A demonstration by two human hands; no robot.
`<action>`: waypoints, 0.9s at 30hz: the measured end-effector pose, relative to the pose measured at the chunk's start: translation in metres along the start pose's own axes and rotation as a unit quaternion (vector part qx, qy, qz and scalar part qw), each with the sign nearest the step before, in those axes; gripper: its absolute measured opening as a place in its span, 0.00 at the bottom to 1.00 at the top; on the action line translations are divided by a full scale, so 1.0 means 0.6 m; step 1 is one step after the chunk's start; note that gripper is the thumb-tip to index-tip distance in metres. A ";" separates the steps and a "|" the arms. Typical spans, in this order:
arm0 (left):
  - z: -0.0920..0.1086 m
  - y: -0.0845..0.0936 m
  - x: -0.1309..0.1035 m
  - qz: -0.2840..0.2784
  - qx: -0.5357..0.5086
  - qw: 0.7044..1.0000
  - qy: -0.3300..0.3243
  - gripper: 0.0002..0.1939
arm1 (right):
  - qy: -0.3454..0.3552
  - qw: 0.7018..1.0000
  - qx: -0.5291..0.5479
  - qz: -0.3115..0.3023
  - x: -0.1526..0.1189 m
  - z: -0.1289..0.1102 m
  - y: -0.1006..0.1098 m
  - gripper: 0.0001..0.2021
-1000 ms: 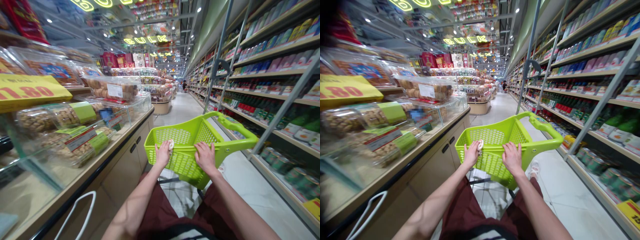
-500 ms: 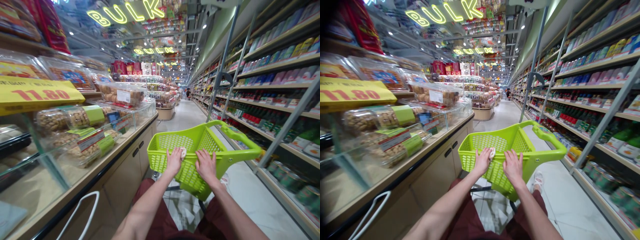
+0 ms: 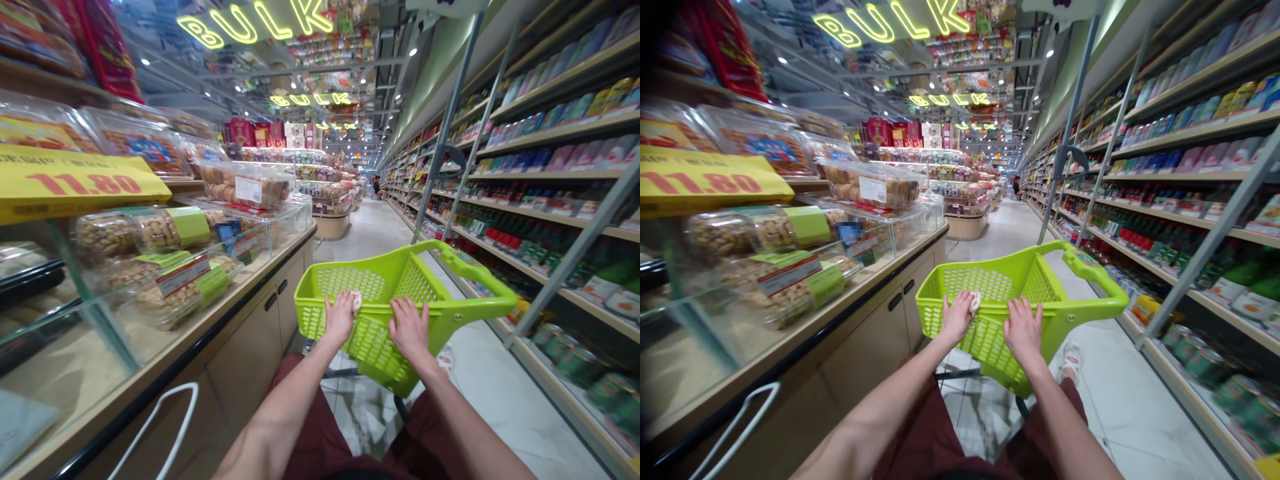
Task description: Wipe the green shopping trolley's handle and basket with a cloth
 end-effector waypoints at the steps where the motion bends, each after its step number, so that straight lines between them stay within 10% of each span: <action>1: 0.001 0.001 0.000 -0.003 -0.001 1.000 -0.005 0.21 | 0.001 1.000 -0.001 -0.002 0.000 0.000 0.001 0.18; 8: -0.020 0.038 -0.001 -0.011 0.012 0.997 0.070 0.21 | -0.014 1.000 0.007 -0.012 0.004 -0.001 0.002 0.18; 17: 0.062 -0.014 0.001 -0.014 -0.081 0.995 0.056 0.23 | -0.004 0.967 0.251 -0.049 -0.001 -0.071 0.010 0.20; 24: 0.047 0.022 -0.020 -0.037 -0.280 0.959 0.020 0.29 | -0.249 0.780 0.563 -0.114 0.005 -0.117 -0.047 0.26; 27: 0.036 0.040 -0.021 0.001 -0.399 0.911 0.108 0.33 | -0.304 0.691 0.639 -0.150 0.019 -0.140 -0.071 0.28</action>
Point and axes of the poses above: each hand's wrist, its own x-axis towards the middle knuckle, its own y-axis out of the back of the hand, z = x × y, the point moved 2 cm from there along x, towards the middle knuckle, and after that the axes turned 10 degrees about -x, right-handed, at the moved point
